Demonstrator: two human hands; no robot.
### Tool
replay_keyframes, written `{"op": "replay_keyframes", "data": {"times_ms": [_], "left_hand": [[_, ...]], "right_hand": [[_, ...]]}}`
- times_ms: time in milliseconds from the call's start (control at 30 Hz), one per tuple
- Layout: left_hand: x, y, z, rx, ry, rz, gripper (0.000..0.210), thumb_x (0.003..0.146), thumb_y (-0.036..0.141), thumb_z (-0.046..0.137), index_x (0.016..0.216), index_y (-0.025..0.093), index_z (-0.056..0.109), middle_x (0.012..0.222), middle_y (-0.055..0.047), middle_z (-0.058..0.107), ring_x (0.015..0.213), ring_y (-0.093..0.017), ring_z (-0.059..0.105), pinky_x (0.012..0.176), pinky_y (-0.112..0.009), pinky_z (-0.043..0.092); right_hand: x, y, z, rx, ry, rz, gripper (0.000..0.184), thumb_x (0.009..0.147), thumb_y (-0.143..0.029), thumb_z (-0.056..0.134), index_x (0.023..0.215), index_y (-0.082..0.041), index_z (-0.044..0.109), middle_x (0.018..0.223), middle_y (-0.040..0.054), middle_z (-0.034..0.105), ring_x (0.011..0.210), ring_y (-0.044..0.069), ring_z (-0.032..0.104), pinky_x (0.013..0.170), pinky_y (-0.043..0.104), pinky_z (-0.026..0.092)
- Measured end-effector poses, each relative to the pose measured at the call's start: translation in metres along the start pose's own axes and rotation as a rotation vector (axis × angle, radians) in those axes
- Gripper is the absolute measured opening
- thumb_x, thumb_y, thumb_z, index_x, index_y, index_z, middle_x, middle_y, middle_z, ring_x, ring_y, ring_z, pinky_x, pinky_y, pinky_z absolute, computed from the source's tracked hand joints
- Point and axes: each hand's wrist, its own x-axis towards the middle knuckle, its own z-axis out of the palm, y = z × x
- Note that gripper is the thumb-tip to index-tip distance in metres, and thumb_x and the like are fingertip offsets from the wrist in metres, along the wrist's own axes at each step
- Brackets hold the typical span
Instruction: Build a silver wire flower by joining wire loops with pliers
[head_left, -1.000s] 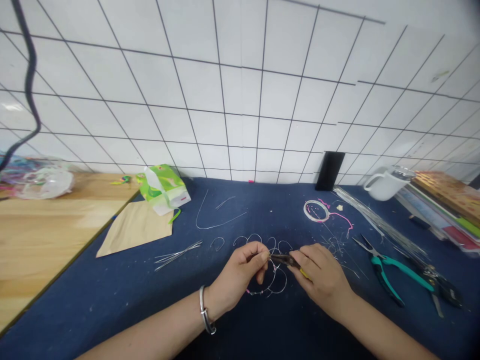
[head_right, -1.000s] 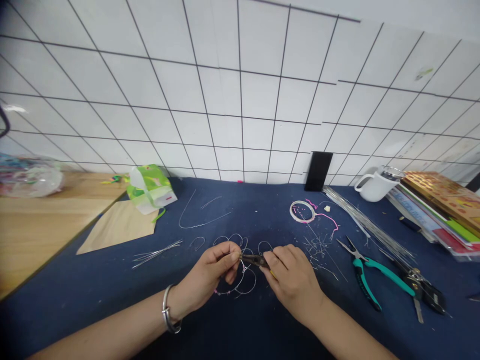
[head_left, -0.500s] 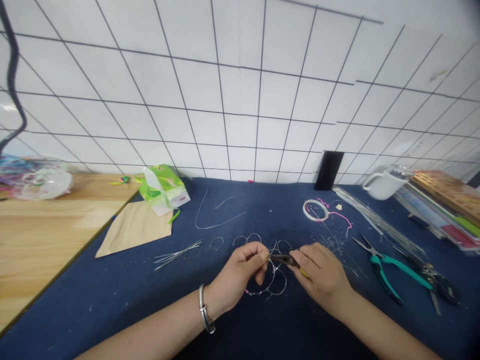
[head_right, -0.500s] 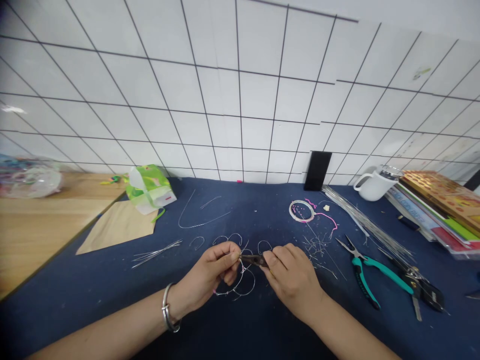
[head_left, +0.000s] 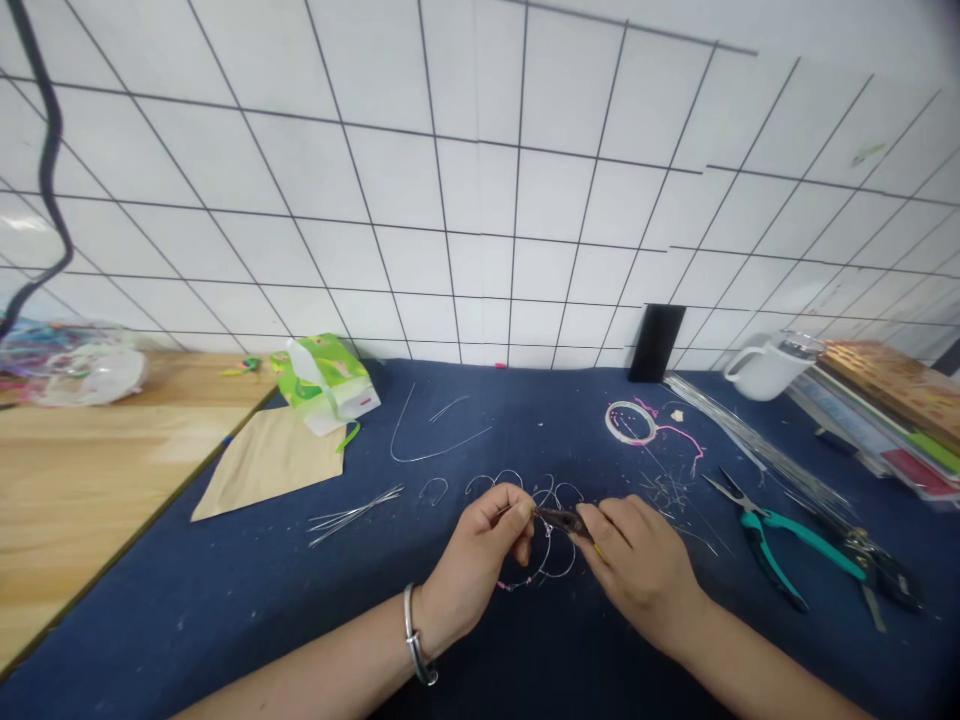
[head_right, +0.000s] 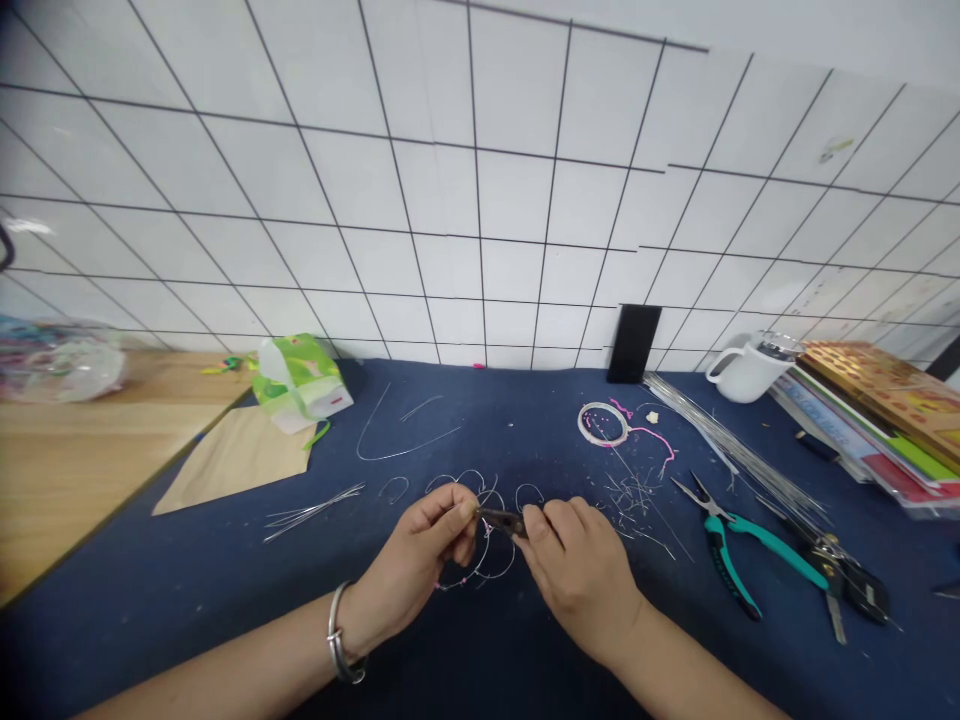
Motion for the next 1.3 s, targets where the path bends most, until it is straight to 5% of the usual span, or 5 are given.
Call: {"op": "replay_keyframes", "data": {"times_ms": [467, 1300], "left_hand": [[0.002, 0.004, -0.002, -0.221, -0.075, -0.135, 0.022, 0.084, 0.03, 0.051, 0.069, 0.015, 0.048, 0.057, 0.004, 0.043, 0.047, -0.006, 0.038, 0.049, -0.021, 0.031], [0.004, 0.002, -0.001, -0.228, -0.094, -0.179, 0.021, 0.081, 0.032, 0.055, 0.07, 0.016, 0.049, 0.06, 0.003, 0.045, 0.047, -0.006, 0.037, 0.049, -0.021, 0.031]], "right_hand": [[0.006, 0.005, -0.004, 0.049, -0.005, 0.019, 0.025, 0.083, -0.024, 0.054, 0.106, -0.014, 0.057, 0.086, 0.0078, 0.056, 0.079, 0.018, 0.051, 0.071, 0.035, 0.04], [0.005, 0.008, -0.005, -0.017, -0.024, -0.037, 0.025, 0.083, -0.023, 0.054, 0.107, -0.015, 0.057, 0.087, 0.0075, 0.057, 0.079, 0.018, 0.051, 0.071, 0.034, 0.041]]}}
